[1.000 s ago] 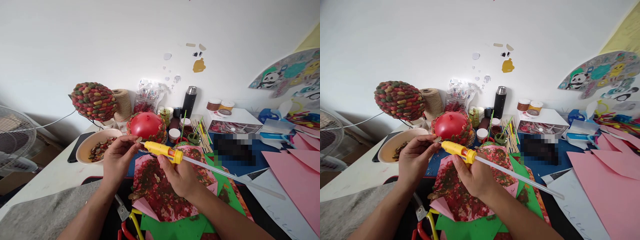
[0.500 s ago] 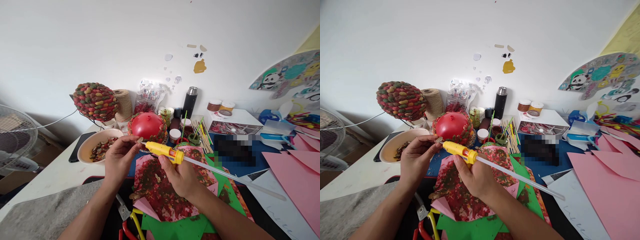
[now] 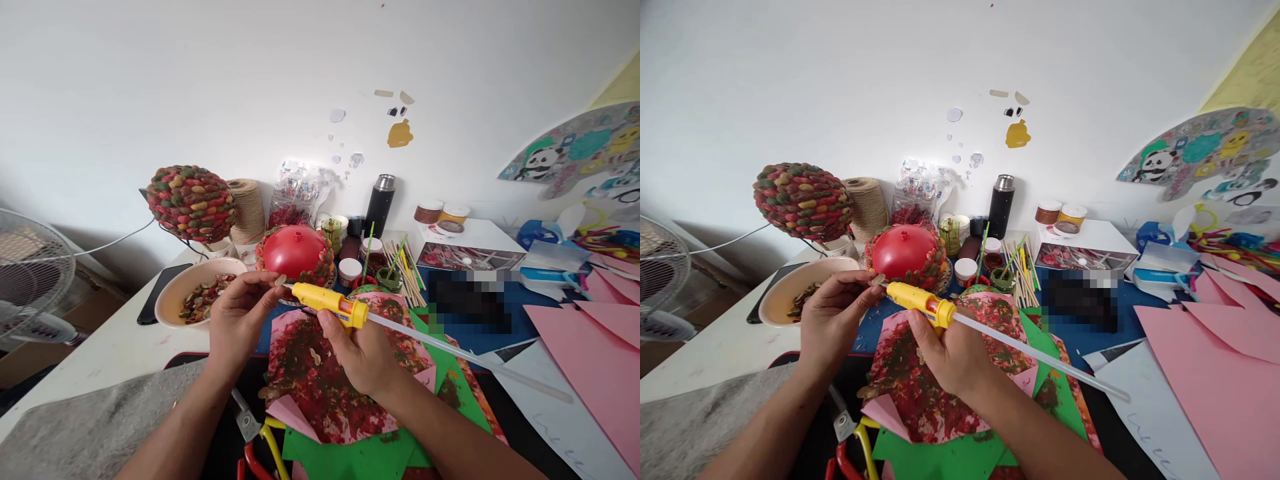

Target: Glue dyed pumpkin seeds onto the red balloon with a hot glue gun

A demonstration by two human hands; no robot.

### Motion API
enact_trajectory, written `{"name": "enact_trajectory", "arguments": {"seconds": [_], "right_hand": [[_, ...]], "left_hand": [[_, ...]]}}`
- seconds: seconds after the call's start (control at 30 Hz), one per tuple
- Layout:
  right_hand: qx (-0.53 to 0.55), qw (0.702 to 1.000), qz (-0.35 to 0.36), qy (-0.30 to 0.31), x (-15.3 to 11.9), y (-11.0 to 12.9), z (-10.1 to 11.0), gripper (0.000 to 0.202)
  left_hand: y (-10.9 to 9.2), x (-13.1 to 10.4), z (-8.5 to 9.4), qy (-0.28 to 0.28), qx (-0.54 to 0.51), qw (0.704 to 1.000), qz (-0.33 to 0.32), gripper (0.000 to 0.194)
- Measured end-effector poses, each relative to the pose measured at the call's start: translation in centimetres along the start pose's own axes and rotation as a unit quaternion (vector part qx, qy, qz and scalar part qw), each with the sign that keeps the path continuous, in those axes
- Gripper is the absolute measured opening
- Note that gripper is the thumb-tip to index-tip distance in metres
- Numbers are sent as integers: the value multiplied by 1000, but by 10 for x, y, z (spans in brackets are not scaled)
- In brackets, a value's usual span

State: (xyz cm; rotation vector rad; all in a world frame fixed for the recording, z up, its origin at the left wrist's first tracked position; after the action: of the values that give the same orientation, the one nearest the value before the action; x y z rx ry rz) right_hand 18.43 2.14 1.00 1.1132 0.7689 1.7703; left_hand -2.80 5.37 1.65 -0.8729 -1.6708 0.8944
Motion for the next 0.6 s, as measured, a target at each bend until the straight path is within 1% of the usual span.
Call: {"name": "enact_trajectory", "arguments": {"seconds": [0.13,0.3,0.6], "right_hand": [[-4,1000,5,-5,0,2,1,44],[-14,1000,19,-13,1,5,2,38],[-6,1000,8,-2,-1,2,0,43]], "left_hand": [[-1,0,-1,-6,7,1000,-1,37],[-1,0,-2,0,2,1000,-6,35],[-2,-1,0,2,-3,1000,-8,31]]}}
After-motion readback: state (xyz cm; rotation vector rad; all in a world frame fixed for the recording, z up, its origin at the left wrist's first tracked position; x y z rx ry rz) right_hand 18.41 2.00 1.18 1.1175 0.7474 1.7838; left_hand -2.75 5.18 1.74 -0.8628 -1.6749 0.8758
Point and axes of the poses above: each hand's wrist, its own x-axis towards the middle knuckle, its own z-axis out of the back of the hand, y = z × x, the point moved 7 cm from there along x, towards the middle knuckle, and after that the axes turned 9 degrees about -x, right-handed, at the moved point
